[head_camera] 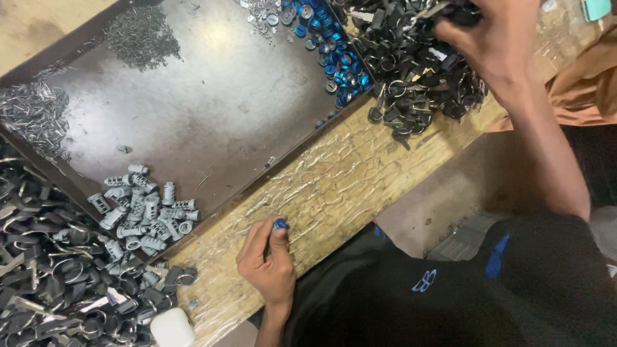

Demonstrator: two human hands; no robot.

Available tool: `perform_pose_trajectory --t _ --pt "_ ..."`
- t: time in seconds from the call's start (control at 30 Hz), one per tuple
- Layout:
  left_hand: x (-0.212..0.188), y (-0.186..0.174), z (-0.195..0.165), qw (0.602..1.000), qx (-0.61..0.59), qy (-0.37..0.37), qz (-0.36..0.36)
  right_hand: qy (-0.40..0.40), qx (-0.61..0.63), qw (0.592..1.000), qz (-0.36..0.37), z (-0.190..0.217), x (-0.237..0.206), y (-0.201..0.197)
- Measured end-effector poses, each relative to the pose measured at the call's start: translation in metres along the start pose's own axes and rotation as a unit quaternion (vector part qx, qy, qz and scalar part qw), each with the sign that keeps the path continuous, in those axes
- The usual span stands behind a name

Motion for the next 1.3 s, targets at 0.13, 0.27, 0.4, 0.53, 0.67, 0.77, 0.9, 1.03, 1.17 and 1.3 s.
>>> perform_pose_trajectory --t 0.13,0.27,0.4,0.53,0.67,0.77,0.9,1.03,1.17,1.3 --pt "-0.002 0.000 0.005 0.998 -0.019 -0.050 -0.018 0.083 0.130 0.988 0.015 0.001 -0.028 -0.031" --pt "-0.003 0.001 0.001 0.999 -0.023 -0.032 -0.013 0.012 0.144 0.989 0.030 0.040 -0.052 -0.044" --pt "-0.004 0.001 0.001 0.999 -0.024 -0.039 -0.005 -0.009 0.167 0.983 0.070 0.086 -0.068 -0.037" --pt "-0.003 0.002 -0.003 1.000 -0.025 -0.015 0.002 -0.036 0.248 0.968 0.024 0.137 -0.074 -0.040" --pt "-0.004 -0.001 -0.001 0.999 -0.025 -0.026 0.003 -0.038 0.453 0.887 0.079 0.180 -0.073 -0.015" --pt "-0.004 -0.007 0.007 0.991 -0.105 -0.080 0.001 0.114 0.657 0.732 0.143 0.194 -0.080 0.013" --pt "-0.004 -0.019 0.012 0.960 -0.244 -0.134 0.012 0.230 0.712 0.598 0.286 0.223 -0.097 0.035" --pt "-0.001 -0.026 0.011 0.950 -0.256 -0.163 0.069 0.061 0.606 0.735 0.298 0.251 -0.078 0.018" --pt "0.006 -0.036 0.000 0.980 -0.147 -0.108 0.081 -0.151 0.458 0.859 0.173 0.274 -0.050 -0.018" --pt "0.006 -0.037 -0.015 0.993 -0.045 -0.049 0.101 -0.213 0.425 0.871 0.128 0.292 -0.047 -0.042"
Point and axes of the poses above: each hand's wrist, its own x-axis towards the middle knuckle, its own y-axis out of the palm, z = x × y, the point moved 7 cm from there along x, towards the middle knuckle, and after that the axes turned 15 degrees about -x, right-handed, at the moved point
